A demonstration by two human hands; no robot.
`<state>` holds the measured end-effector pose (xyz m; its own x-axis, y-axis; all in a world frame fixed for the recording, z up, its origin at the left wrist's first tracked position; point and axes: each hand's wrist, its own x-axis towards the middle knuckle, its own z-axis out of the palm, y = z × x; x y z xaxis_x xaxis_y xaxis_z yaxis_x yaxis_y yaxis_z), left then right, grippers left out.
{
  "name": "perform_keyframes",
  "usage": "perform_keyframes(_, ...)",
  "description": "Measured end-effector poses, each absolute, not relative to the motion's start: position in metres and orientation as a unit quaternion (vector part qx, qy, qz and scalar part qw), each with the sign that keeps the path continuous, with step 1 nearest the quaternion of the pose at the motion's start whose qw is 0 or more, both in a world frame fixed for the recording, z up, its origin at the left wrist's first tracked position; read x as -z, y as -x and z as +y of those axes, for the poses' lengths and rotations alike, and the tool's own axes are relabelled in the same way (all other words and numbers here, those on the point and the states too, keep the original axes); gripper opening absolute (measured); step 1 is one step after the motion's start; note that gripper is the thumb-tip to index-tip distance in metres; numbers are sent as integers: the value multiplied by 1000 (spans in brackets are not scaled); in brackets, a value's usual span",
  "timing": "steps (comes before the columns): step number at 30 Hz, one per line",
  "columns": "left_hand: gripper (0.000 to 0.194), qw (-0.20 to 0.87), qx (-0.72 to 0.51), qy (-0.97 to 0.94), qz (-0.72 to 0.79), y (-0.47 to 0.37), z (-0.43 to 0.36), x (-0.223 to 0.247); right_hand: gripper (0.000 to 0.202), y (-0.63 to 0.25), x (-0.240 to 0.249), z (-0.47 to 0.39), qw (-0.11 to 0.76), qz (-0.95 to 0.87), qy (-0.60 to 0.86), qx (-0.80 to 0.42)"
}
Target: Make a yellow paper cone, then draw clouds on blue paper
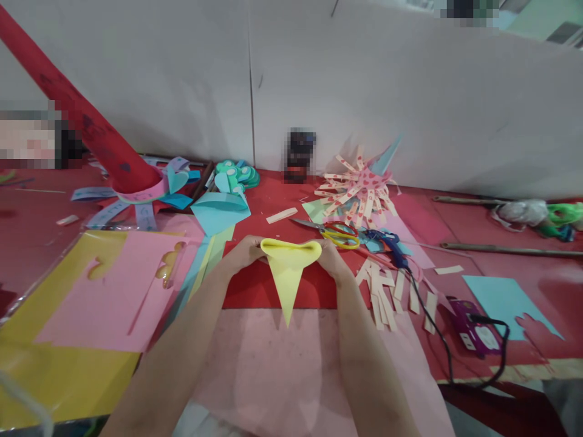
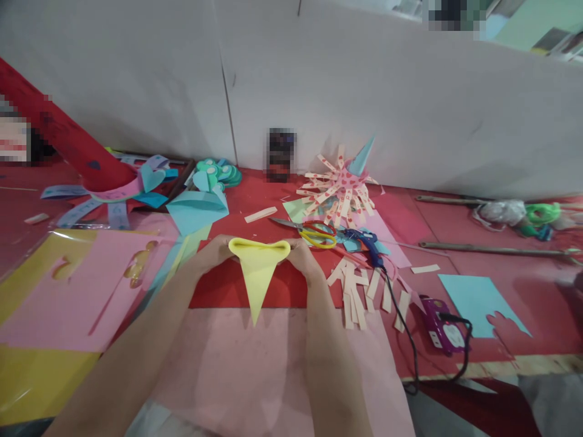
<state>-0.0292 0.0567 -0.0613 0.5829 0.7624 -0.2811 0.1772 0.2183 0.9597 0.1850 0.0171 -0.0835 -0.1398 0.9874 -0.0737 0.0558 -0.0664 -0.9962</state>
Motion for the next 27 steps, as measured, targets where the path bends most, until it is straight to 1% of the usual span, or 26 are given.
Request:
perform_keyframes(5, 30, 662, -234, -562, 437, 29, 58, 66, 33, -182, 82, 17, 421, -479, 510, -577)
perform_keyframes(7, 29, 664, -233, -557, 441, 28, 58, 67, 34, -180, 82, 16, 425, -473, 515, -575)
perform_keyframes(10, 27, 633, -228, -581, 458, 28, 59, 66, 31, -177, 83, 17, 444, -471, 515, -562)
perform_keyframes(14, 25, 568, -232, -646, 454, 29, 59, 64, 21, -176, 85, 18, 458, -532, 486, -521)
perform_keyframes(17, 24, 551, -247, -658, 450, 30, 60, 68, 18, -177, 85, 19, 461, -548, 471, -515)
perform_keyframes(19, 25, 569, -262, -644, 439, 30, 60, 71, 19, -178, 85, 19, 461, -541, 463, -530)
perform_keyframes(24, 27, 681, -275, -583, 347, 26, 57, 69, 23, -177, 81, 19, 447, -521, 465, -559)
perform_keyframes(27, 24, 698, -272, -560, 354, 25, 56, 64, 25, -176, 78, 19, 439, -519, 482, -552)
